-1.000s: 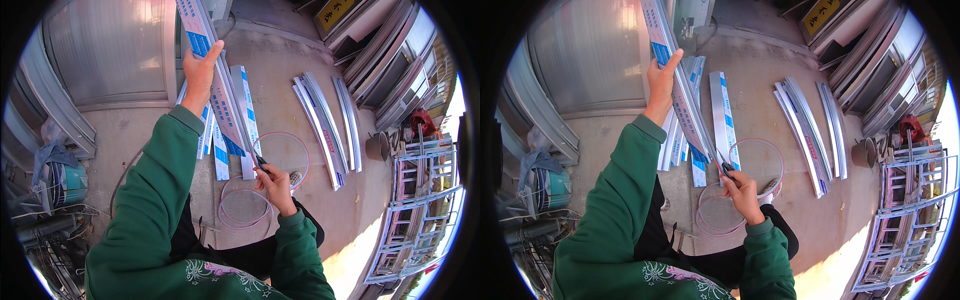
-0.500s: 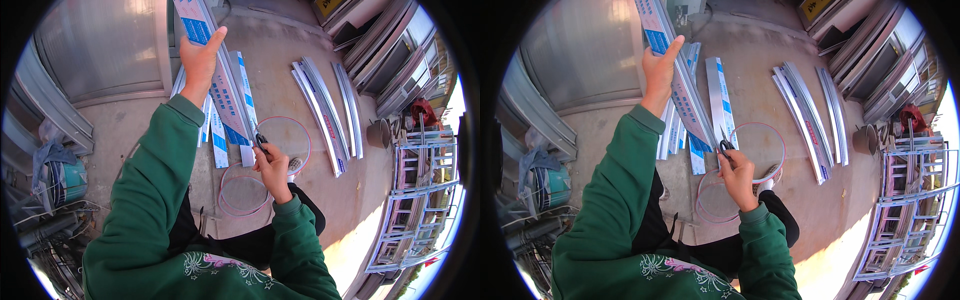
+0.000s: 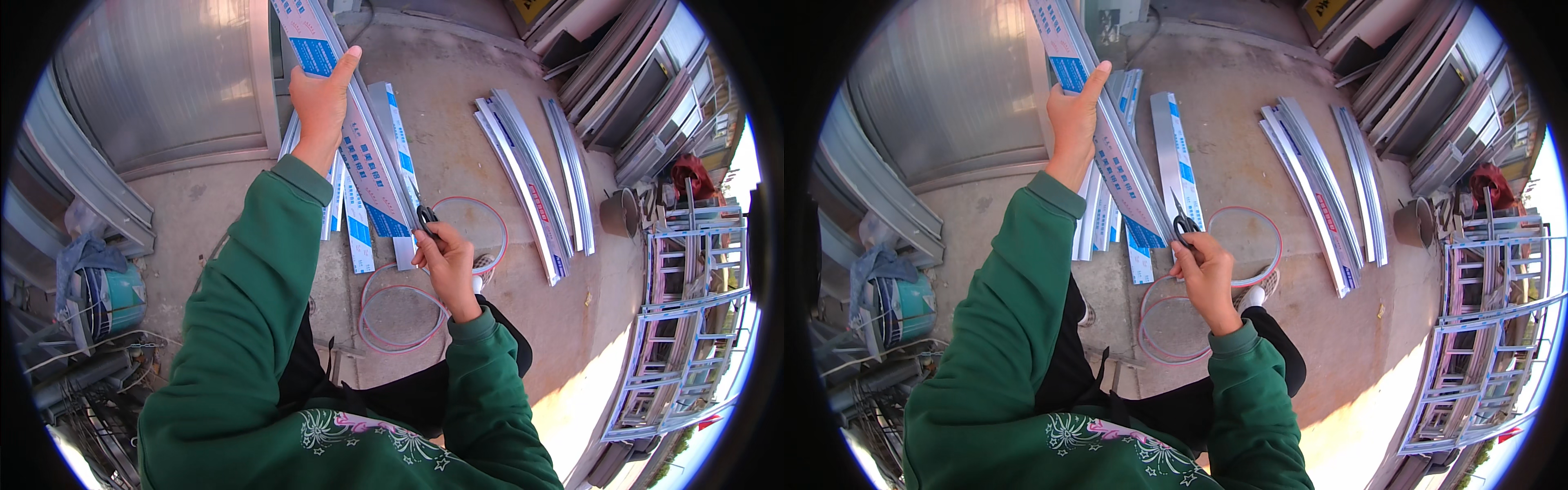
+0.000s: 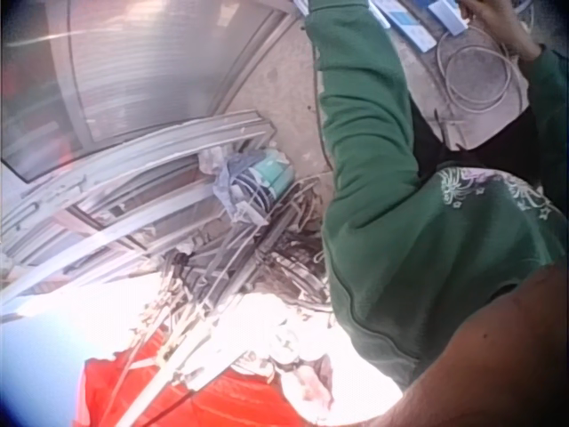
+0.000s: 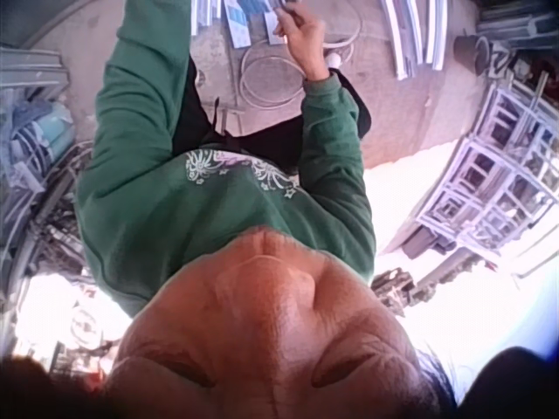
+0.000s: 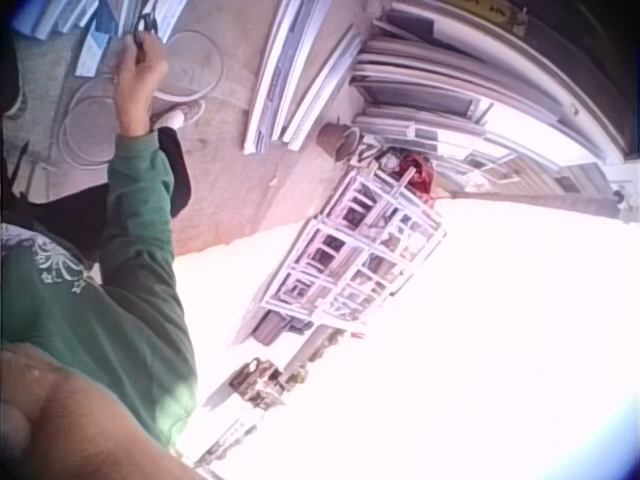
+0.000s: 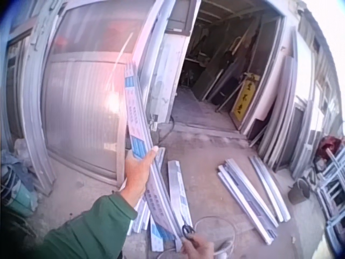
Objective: The person inserts a red rubber seal into the groove of long aluminum profiles using a pair of scissors to guide the seal. They work on multiple profiles, cutting the seal as needed and placing the finished pieces aside.
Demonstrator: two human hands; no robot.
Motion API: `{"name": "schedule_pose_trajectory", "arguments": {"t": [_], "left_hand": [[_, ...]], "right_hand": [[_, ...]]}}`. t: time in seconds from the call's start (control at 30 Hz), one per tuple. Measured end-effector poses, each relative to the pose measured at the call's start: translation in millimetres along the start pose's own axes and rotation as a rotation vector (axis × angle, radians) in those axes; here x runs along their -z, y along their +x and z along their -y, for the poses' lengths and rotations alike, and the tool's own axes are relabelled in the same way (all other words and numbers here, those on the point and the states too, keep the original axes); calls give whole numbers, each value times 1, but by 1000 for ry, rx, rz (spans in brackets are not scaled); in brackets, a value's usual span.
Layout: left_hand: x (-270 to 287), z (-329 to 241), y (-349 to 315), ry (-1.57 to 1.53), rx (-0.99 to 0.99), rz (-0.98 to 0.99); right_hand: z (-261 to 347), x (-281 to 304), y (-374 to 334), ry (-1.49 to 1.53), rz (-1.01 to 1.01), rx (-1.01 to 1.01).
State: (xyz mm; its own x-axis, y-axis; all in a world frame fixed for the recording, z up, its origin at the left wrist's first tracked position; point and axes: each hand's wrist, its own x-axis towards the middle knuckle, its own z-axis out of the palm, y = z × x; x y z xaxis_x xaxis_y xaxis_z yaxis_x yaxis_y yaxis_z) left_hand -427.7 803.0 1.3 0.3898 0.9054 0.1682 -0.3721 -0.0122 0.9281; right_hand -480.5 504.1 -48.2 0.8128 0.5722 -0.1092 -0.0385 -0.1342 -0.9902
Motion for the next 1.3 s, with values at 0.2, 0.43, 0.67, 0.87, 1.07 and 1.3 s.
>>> {"name": "schedule_pose_trajectory", "arguments": {"t": [0.2, 0.43, 0.67, 0.87, 1.07, 1.3], "left_hand": [[8, -4, 11, 31, 38, -10], [2, -6, -2, 93, 24, -28], [8, -10, 7, 13, 8, -53], [-1, -5, -7, 28, -6, -48], [1, -12, -2, 55, 21, -52], [-9, -10, -20, 47, 24, 38]], "right_hand": [[5, 14, -4, -75, 102, -134], [0, -4, 3, -5, 19, -5], [5, 10, -3, -71, 107, -132], [-3, -3, 1, 51, -26, -5], [3, 13, -4, -41, 100, -125], [-1, 3, -7, 45, -4, -50]]}}
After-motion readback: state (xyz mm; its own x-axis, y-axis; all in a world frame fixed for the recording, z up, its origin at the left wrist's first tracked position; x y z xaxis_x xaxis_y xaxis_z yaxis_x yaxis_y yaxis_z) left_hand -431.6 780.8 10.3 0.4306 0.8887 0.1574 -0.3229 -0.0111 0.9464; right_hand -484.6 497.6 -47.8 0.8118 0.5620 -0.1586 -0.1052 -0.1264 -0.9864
